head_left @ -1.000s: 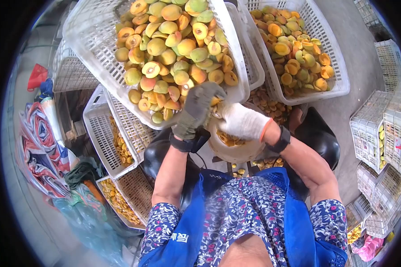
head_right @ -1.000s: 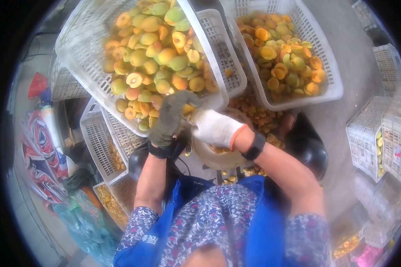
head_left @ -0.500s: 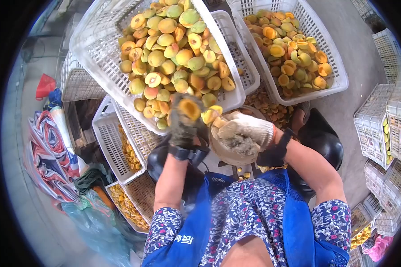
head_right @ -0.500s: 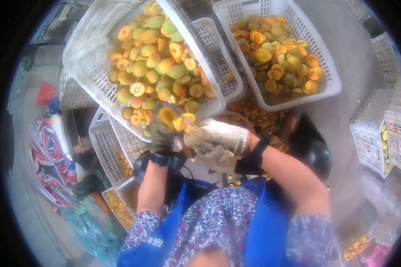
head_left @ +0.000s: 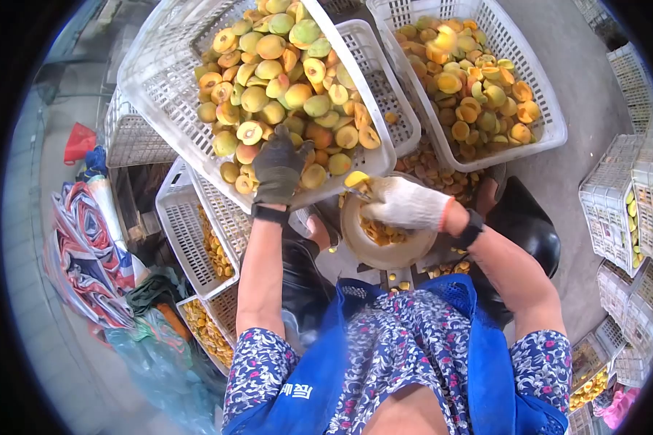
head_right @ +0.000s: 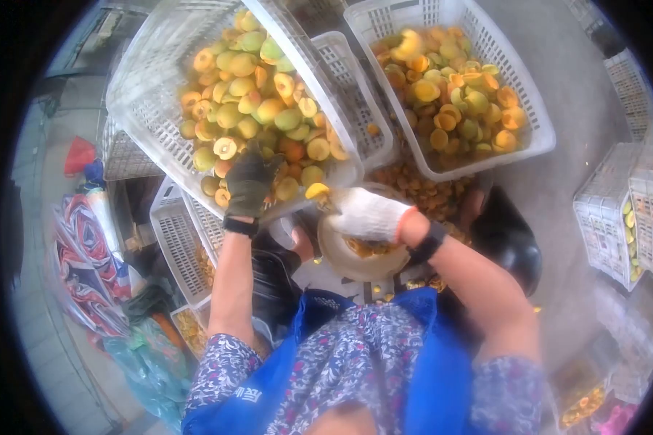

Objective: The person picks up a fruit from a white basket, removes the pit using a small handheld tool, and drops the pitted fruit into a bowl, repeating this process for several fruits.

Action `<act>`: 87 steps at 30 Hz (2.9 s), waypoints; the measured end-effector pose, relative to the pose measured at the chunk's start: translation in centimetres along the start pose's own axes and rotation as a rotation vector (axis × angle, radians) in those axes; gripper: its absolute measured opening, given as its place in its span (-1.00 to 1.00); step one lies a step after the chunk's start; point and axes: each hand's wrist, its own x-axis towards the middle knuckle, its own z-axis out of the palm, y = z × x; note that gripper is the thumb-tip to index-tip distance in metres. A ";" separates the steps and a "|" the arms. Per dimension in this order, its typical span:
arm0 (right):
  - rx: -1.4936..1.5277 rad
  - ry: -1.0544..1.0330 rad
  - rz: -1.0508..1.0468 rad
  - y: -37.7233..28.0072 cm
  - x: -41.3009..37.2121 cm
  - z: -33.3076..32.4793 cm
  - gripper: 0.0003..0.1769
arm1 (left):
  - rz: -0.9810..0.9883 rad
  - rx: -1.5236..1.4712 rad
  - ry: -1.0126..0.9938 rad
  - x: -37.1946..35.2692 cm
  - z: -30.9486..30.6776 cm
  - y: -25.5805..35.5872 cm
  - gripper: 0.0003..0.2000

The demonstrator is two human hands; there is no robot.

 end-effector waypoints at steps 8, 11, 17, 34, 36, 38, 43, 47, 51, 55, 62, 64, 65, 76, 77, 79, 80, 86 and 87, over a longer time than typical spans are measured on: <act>0.104 -0.104 0.049 -0.4 0.1 -0.5 -0.72 | -0.128 -1.299 -0.106 -1.5 -3.6 -1.0 -0.61; 0.014 -0.033 0.147 -0.6 0.2 -1.2 -0.68 | -0.102 -1.918 -0.214 -3.6 -5.2 -0.6 -0.61; -0.249 -0.191 0.318 -1.8 -0.8 0.5 -0.74 | -0.143 -1.968 -0.294 -4.6 -5.3 0.5 -0.48; -0.286 0.095 0.136 -0.2 -0.9 0.6 -0.73 | 0.236 -0.067 0.018 4.2 1.0 2.8 -0.58; -0.180 0.056 0.280 -0.1 -1.0 0.7 -0.74 | 0.250 -0.448 0.156 3.7 0.1 2.2 -0.56; -0.187 0.032 0.154 0.6 -0.5 0.3 -0.74 | 0.179 -0.942 0.017 2.5 -1.6 1.6 -0.57; -0.300 0.506 -0.182 -0.8 1.5 -3.4 -0.74 | -0.006 -2.092 -0.324 -2.7 -5.4 2.6 -0.58; -0.080 0.647 -0.179 -2.8 2.2 -1.8 -0.72 | -0.063 -2.212 -0.298 -4.6 -4.4 4.8 -0.55; -0.379 0.736 -0.229 -3.2 1.8 -0.5 -0.72 | -0.024 -1.930 -0.089 -5.6 -4.3 5.5 -0.47; -0.502 0.733 -0.278 -2.5 2.1 -0.9 -0.81 | 0.033 -1.349 0.024 -6.2 -5.5 6.6 -0.54; -0.453 0.650 -0.211 -2.6 2.0 -1.3 -0.83 | -0.240 -1.902 -0.202 -5.9 -3.9 6.6 -0.40; -0.427 0.635 -0.198 -2.2 2.2 -0.8 -0.82 | -0.270 -1.961 -0.162 -5.9 -2.8 6.9 -0.45; -0.400 0.626 -0.182 -2.1 2.2 -0.5 -0.80 | -0.274 -1.964 -0.161 -6.0 -2.6 7.1 -0.45; -0.133 0.276 -0.079 -1.8 1.5 -1.7 -0.83 | 0.033 -1.555 -0.064 -5.9 -2.3 5.9 -0.45; -0.061 0.162 -0.009 -1.9 1.5 -2.3 -0.83 | 0.291 -1.325 0.004 -5.8 -2.3 5.2 -0.45; -0.012 0.035 0.002 -1.6 1.4 -3.0 -0.70 | 0.055 -1.516 -0.423 -5.1 -1.2 4.3 -0.46; 0.124 0.112 0.058 -1.4 1.6 -2.7 -0.67 | -0.029 -1.580 -0.377 -5.0 -0.9 4.5 -0.47; 0.559 -0.024 0.439 -3.7 2.3 -3.5 -0.62 | -0.111 -1.899 0.001 -6.1 -0.8 7.6 -0.53; 0.560 -0.030 0.435 -4.2 2.5 -3.6 -0.62 | -0.163 -2.018 0.003 -6.5 0.1 7.7 -0.55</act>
